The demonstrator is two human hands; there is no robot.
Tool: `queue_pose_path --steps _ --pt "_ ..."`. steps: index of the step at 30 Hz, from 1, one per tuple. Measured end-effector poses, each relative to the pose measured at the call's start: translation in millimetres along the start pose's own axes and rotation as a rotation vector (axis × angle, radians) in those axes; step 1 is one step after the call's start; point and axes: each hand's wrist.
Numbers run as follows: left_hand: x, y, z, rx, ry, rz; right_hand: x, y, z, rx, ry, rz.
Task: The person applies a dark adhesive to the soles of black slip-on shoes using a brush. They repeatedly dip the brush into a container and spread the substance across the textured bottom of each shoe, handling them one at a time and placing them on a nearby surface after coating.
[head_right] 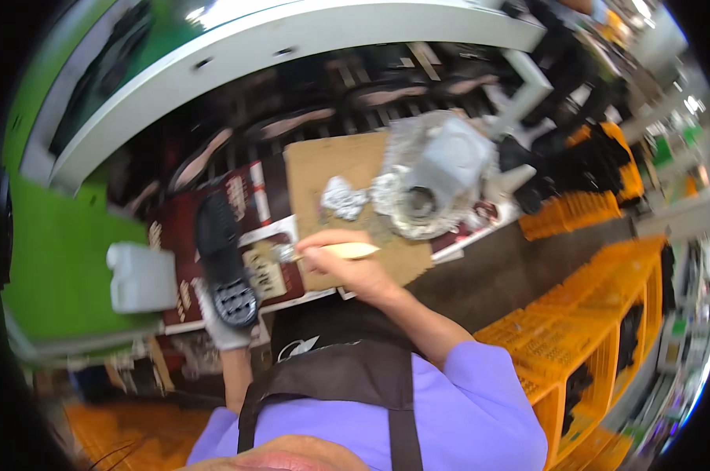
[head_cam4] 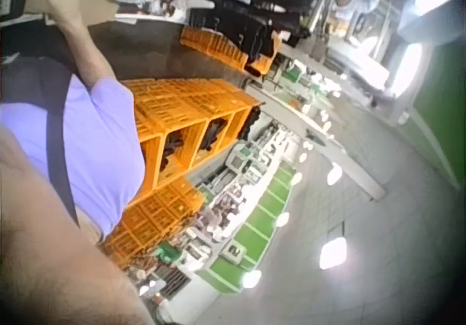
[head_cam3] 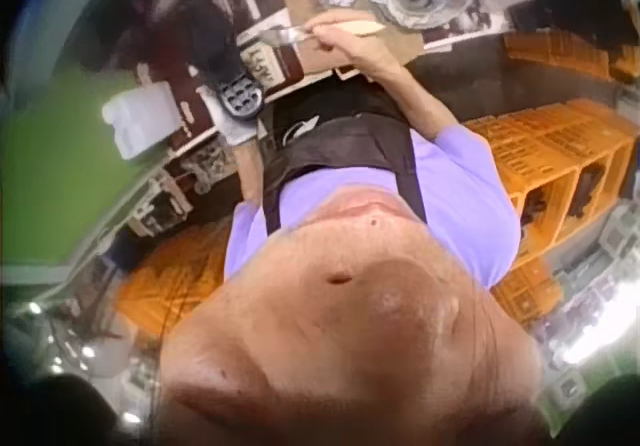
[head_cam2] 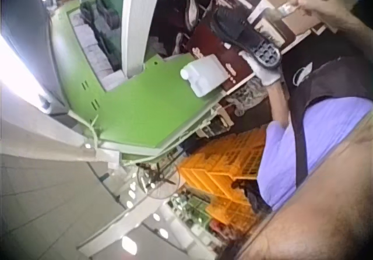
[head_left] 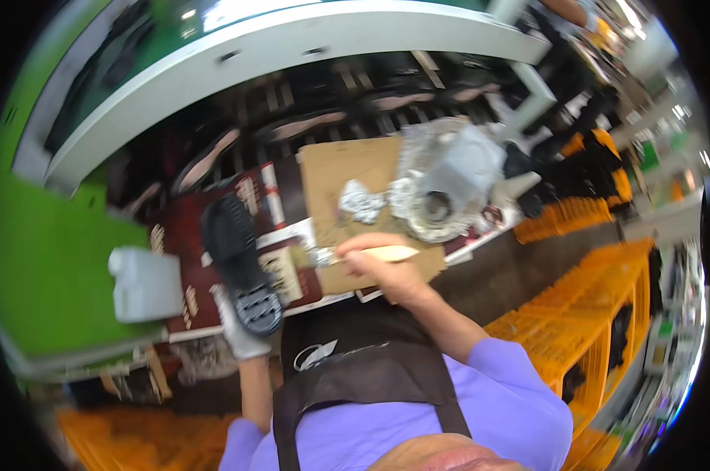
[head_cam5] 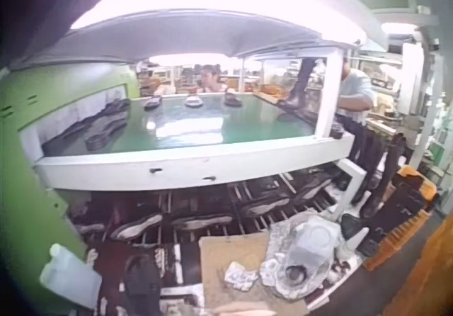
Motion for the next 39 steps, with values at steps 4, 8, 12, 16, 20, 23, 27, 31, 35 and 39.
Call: queue_pose_path --steps 4,8,12,16,20,23,27,31,35,39 --pt "2.9 4.1 -2.7 -0.082 -0.114 -0.205 -2.3 -12.3 5.5 -0.100 -0.166 0.139" --pt "7.6 0.9 -1.7 -0.092 -0.325 -0.446 -8.7 -30.3 5.2 -0.113 -0.267 0.300" --pt "13.8 31.0 15.7 -0.096 -0.334 -0.606 -11.1 -50.8 5.6 -0.219 -0.338 0.376" --pt "5.6 113.9 50.3 -0.063 -0.110 -0.863 -10.5 -58.3 9.1 -0.312 -0.349 0.380" --pt "-60.4 244.1 93.3 -0.187 0.203 -1.128 -6.6 -62.0 5.2 -0.291 -0.360 0.397" --pt "-143.9 325.2 125.7 -0.150 0.240 -0.829 -2.7 -56.0 -8.0 -0.228 -0.375 0.344" --pt "-224.4 333.7 152.9 -0.039 0.440 -0.521 2.6 -53.8 -10.6 -0.144 -0.398 0.358" --pt "-222.4 299.2 120.1 -0.002 0.487 -0.716 11.5 -64.9 11.7 -0.115 -0.358 0.448" --pt "-130.6 170.0 92.2 -0.550 0.411 -0.601 18.1 -63.5 19.9 -0.054 -0.321 0.405" --pt "-99.4 54.9 62.4 -1.316 0.809 -0.241 23.0 -72.5 25.3 -0.025 -0.283 0.393"
Point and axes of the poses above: each hand's wrist, its own x-axis away from the middle knuckle, its own y-axis out of the palm, z = x × y, and after that the axes turned 2 degrees about -z, right-handed
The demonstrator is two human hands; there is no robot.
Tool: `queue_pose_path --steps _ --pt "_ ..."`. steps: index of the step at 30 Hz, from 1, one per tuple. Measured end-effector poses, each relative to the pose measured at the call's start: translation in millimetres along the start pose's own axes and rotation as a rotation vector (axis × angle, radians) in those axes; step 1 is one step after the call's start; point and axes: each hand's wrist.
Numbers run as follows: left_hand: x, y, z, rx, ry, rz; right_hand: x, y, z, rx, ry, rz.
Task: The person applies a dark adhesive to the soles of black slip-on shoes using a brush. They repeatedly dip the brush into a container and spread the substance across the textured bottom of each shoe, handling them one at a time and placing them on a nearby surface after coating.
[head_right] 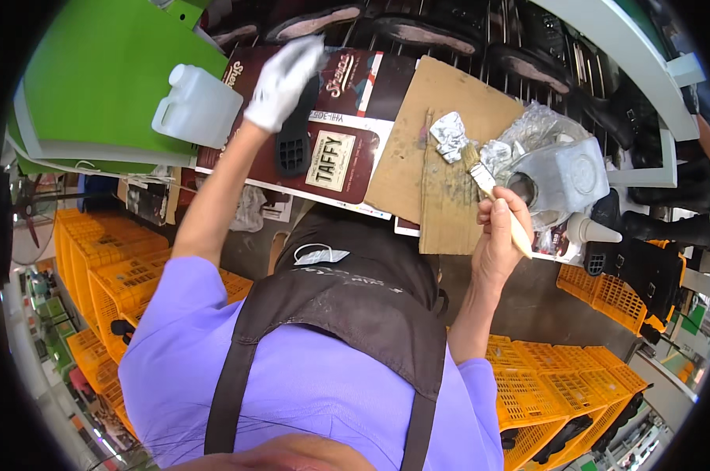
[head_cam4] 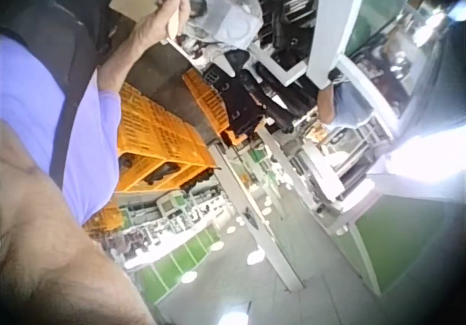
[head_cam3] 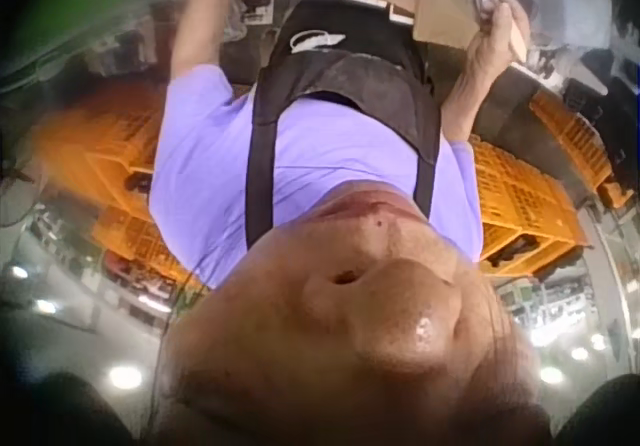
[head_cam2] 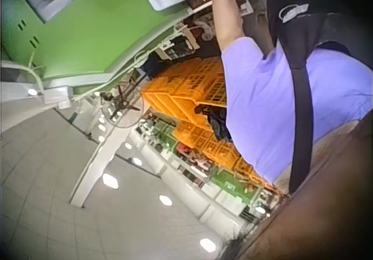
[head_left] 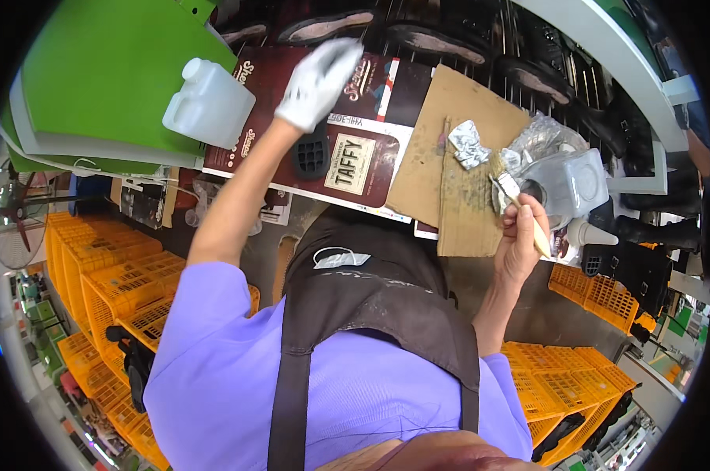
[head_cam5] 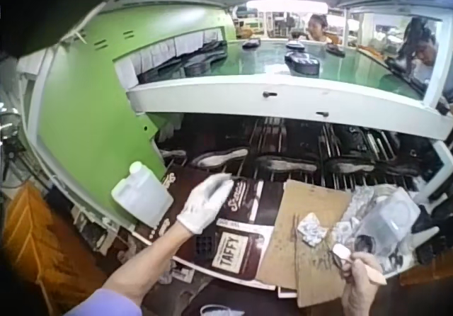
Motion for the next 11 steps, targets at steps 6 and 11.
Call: queue_pose_path --steps 6,11 --pt "100.6 13.1 -44.1 -0.768 -0.309 0.023 0.3 -13.1 -7.4 0.288 -0.076 0.018" --pt "114.0 15.2 -73.0 -0.695 -0.764 -0.007 -11.1 -37.6 -26.9 0.527 -0.174 0.163"
Point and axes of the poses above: each hand's wrist, its own x-axis away from the middle knuckle, its own y-axis out of the palm, z = x × y, and after that the axes turned 2 degrees about -z, right-handed
